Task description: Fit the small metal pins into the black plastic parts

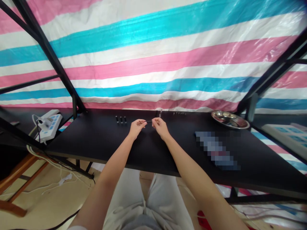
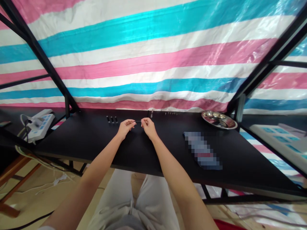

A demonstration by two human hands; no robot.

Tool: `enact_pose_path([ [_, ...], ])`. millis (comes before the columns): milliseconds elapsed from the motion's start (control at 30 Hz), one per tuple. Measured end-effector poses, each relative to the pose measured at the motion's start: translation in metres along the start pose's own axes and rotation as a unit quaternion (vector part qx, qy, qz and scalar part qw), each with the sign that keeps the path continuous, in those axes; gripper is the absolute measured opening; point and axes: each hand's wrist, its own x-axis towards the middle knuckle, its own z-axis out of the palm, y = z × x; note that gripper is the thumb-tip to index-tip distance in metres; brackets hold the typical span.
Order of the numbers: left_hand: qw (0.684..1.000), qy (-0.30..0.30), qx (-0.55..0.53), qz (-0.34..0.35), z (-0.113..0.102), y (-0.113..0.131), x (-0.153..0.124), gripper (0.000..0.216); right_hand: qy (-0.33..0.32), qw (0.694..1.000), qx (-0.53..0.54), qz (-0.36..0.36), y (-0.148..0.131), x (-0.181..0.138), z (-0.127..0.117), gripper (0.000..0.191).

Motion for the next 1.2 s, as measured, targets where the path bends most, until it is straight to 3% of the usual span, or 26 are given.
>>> enact_pose_path([
  [233, 1.0, 0.013, -0.004, 0.004, 0.005, 0.008, -0.004, 0.035, 0.002, 0.996, 0.076, 0.051, 0.002, 0.0, 0.004, 0.034],
  [400, 0.999, -0.023, 0.011, 0.023, 0.009, 0.01, -0.009, 0.035, -0.066, 0.959, 0.231, 0.15, -0.001, -0.003, 0.009, 0.035],
  [533, 0.997, -0.021, 0.064, 0.045, 0.007, 0.006, -0.008, 0.03, -0.11, 0.935, 0.285, 0.18, -0.005, -0.006, 0.011, 0.032],
  [1033, 0.984, 0.002, 0.163, 0.075, 0.004, 0.0, -0.005, 0.028, -0.126, 0.921, 0.296, 0.222, -0.002, -0.009, 0.015, 0.03],
  [1100, 0.975, 0.013, 0.208, 0.076, 0.003, 0.004, -0.005, 0.025, -0.123, 0.92, 0.295, 0.227, -0.004, -0.009, 0.014, 0.031],
  [1200, 0.937, 0.085, 0.332, 0.072, -0.005, 0.012, -0.003, 0.02, -0.109, 0.922, 0.293, 0.228, -0.008, -0.008, 0.012, 0.032],
])
